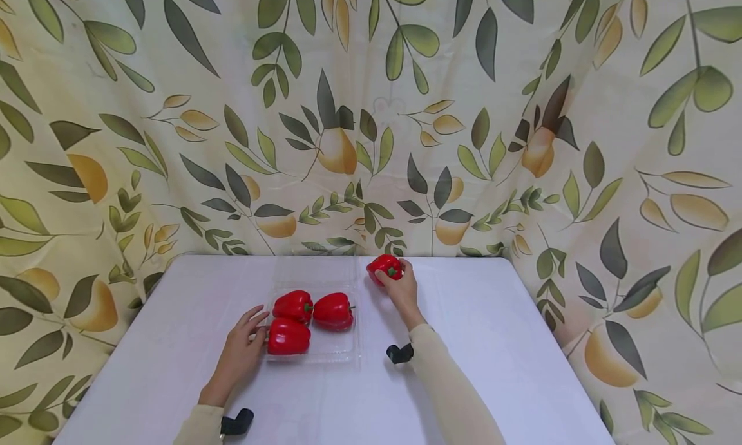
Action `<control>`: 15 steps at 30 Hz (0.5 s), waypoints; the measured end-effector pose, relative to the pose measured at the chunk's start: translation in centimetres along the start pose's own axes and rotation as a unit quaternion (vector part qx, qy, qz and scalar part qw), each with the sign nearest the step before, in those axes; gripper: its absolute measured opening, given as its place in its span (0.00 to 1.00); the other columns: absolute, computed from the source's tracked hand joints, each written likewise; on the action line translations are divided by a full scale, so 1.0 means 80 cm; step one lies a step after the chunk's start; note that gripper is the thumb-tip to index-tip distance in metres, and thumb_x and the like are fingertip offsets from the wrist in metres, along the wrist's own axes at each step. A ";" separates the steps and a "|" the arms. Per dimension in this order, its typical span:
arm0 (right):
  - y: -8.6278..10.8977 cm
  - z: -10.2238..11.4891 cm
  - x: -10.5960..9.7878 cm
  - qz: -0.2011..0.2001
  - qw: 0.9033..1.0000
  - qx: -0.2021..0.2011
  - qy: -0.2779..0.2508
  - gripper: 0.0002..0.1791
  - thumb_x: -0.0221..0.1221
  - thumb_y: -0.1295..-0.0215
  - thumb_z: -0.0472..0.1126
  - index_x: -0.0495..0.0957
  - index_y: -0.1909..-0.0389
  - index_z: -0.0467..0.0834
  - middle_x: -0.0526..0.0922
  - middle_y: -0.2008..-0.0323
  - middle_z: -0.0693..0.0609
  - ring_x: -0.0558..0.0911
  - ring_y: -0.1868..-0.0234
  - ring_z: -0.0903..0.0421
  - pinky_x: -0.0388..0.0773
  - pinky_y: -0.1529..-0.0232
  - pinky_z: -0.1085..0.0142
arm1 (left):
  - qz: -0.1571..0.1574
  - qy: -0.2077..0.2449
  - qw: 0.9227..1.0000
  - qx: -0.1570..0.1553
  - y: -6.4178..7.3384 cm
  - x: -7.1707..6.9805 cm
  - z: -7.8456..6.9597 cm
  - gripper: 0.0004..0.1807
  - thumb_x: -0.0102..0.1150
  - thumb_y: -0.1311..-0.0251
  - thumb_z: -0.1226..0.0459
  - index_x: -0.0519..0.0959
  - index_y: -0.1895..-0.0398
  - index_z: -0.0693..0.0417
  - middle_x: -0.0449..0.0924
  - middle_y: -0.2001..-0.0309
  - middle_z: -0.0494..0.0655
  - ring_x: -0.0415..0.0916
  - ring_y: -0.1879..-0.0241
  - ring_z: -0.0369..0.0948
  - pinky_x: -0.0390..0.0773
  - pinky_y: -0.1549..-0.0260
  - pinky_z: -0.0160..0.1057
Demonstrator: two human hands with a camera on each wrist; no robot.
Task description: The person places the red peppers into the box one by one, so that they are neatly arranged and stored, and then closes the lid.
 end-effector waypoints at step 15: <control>0.020 0.008 -0.015 -0.005 0.999 -0.043 -0.011 0.43 0.66 0.41 0.51 0.57 0.29 0.47 0.64 0.30 0.43 0.66 0.34 0.43 0.78 0.41 0.48 | -0.004 -0.008 1.000 0.004 0.000 -0.001 -0.003 0.21 0.51 0.31 0.65 0.74 0.36 0.58 0.66 0.29 0.51 0.83 0.48 0.47 0.84 0.52 0.42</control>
Point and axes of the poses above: each hand's wrist, its own y-axis away from the middle knuckle, its own x-axis out of the palm, z = x × y, the point moved 9 cm from there along -y, towards the middle knuckle
